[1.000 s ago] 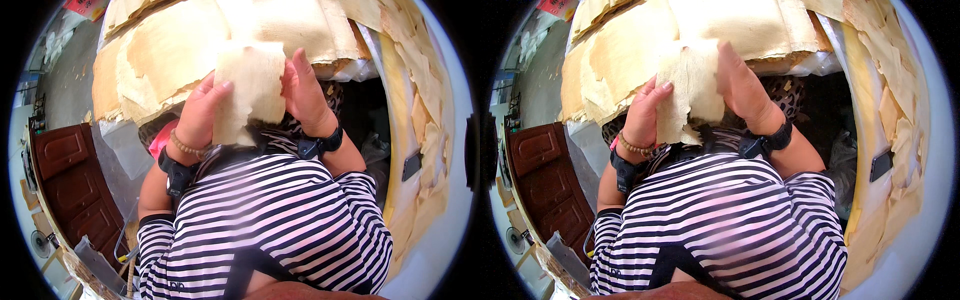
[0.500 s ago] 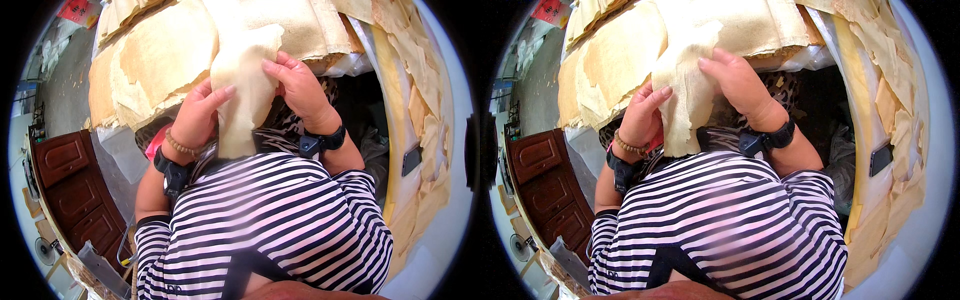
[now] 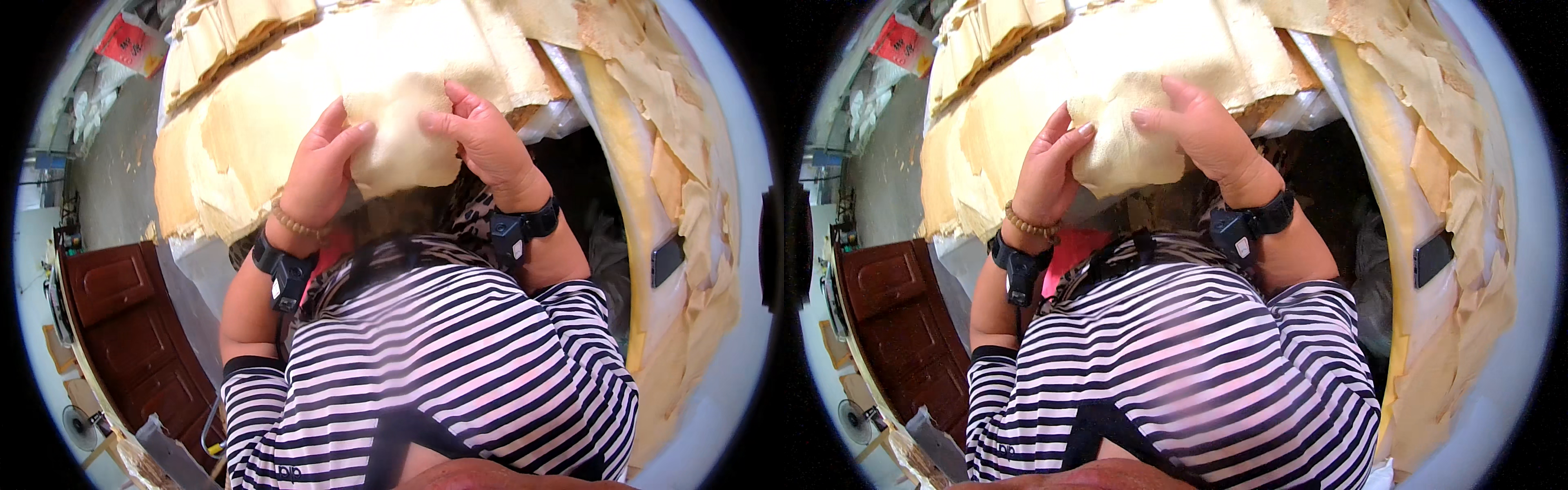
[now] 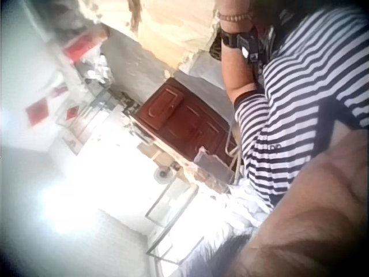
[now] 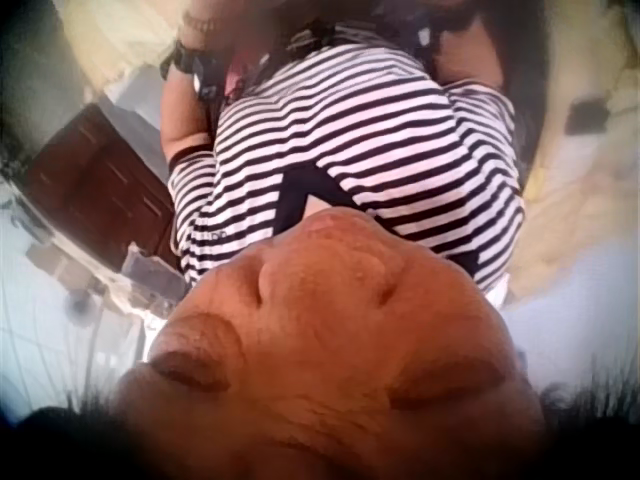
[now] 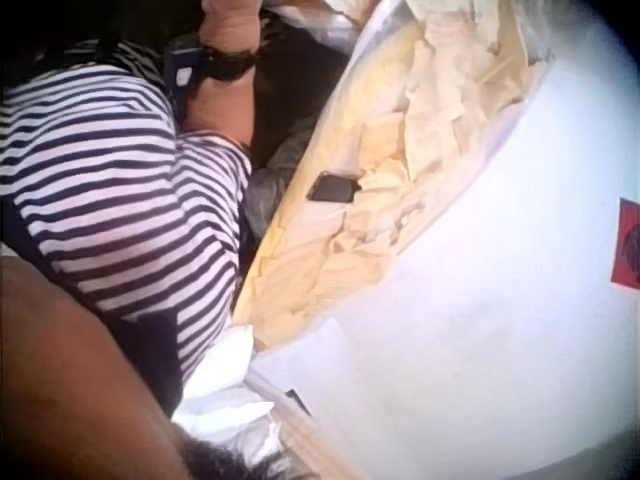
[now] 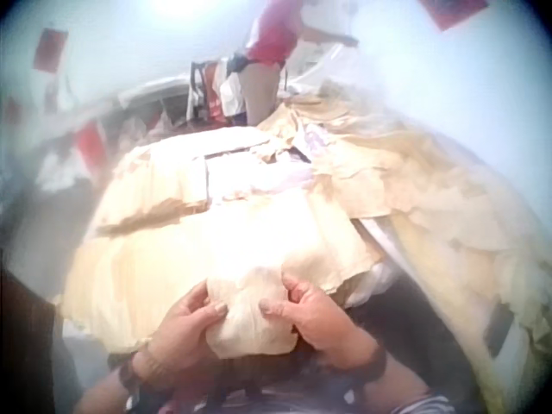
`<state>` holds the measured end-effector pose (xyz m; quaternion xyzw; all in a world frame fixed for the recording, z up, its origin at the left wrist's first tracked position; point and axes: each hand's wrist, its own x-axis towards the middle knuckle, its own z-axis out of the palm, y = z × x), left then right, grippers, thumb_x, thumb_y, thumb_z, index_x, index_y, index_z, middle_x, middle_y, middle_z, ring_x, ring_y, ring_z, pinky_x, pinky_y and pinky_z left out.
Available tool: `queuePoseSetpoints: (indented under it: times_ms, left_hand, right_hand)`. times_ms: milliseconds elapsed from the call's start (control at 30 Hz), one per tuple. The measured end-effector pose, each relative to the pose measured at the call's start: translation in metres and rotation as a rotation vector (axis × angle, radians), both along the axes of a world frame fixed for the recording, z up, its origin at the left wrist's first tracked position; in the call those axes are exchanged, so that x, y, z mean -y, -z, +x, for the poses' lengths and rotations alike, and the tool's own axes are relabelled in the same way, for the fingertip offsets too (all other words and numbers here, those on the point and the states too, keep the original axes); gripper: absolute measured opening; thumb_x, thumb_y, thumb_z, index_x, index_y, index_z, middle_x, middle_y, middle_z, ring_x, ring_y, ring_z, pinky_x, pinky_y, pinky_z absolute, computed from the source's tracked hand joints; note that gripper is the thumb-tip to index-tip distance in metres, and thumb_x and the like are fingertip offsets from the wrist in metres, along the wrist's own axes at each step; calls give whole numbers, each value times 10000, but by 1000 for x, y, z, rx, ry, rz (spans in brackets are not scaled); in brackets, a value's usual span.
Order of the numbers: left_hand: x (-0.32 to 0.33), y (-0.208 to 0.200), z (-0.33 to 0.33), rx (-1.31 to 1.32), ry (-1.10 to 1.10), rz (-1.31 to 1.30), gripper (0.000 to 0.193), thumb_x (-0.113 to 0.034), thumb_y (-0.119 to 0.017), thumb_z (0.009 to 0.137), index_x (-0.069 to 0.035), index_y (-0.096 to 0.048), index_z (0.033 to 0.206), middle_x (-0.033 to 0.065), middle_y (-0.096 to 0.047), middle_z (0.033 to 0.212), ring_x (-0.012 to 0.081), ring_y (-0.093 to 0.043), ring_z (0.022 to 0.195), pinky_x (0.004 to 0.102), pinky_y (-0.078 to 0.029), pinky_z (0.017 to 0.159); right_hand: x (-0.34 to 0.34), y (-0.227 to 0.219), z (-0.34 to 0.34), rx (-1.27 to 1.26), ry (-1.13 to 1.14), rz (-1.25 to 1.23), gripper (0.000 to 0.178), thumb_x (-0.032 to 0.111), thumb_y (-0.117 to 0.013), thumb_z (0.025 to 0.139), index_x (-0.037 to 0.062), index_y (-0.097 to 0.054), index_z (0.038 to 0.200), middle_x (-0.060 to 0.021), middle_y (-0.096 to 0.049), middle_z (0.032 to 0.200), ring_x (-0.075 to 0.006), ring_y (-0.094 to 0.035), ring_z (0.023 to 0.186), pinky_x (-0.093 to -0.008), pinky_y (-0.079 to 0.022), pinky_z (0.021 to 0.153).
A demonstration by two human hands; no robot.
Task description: The person sorts and stacks large, thin sheets of yellowish material by hand on a table, peeling them apart and smoothing them onto a stack.
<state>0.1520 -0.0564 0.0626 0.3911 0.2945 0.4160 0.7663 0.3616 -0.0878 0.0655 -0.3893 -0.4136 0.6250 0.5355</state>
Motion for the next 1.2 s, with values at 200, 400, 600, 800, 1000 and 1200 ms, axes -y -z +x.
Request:
queuePoseSetpoints:
  times_ms: [200,400,600,800,1000,1200]
  left_hand:
    - [-21,-33,3,-28,62,141,491,-73,-564,971,-1,-455,1445,80,-650,1224,141,-626,1074,282,-511,928]
    - [-44,-51,-4,-186,181,153,345,-123,-593,971,4,-568,1291,56,-681,1048,137,-668,851,290,-556,729]
    - [-57,-66,-37,-468,262,330,406,-182,-631,975,6,-558,1327,72,-658,1210,126,-613,1067,309,-516,909]
    - [-57,-61,-6,-262,245,345,367,-112,-662,956,-6,-576,1297,81,-660,1213,159,-634,1088,312,-557,881]
    - [-58,-7,9,-335,128,281,324,-127,-668,949,-1,-611,1242,51,-697,1071,134,-658,921,294,-556,801]
    - [-47,-19,45,-111,100,249,474,-96,-605,948,4,-480,1395,78,-656,1149,164,-654,980,312,-559,810]
  right_hand:
    - [-18,-15,10,16,83,26,424,136,-645,950,-22,-558,1334,-67,-668,1161,-134,-650,1012,-267,-538,870]
    - [-28,-19,12,-158,146,97,380,123,-574,996,1,-559,1356,-65,-678,1176,-134,-668,992,-269,-555,853]
    - [-49,-12,2,177,123,340,409,131,-541,984,-58,-532,1346,-135,-643,1220,-192,-641,1101,-294,-562,844]
    - [-32,-24,10,-78,68,99,481,123,-625,949,-7,-513,1397,-72,-684,1125,-106,-668,838,-243,-562,714]
    - [-36,13,3,-3,155,97,372,92,-654,929,17,-618,1291,-22,-709,1027,-91,-644,792,-227,-520,695]
    - [-53,16,38,57,371,140,338,117,-597,970,-23,-615,1277,-76,-689,1117,-149,-660,932,-272,-552,802]
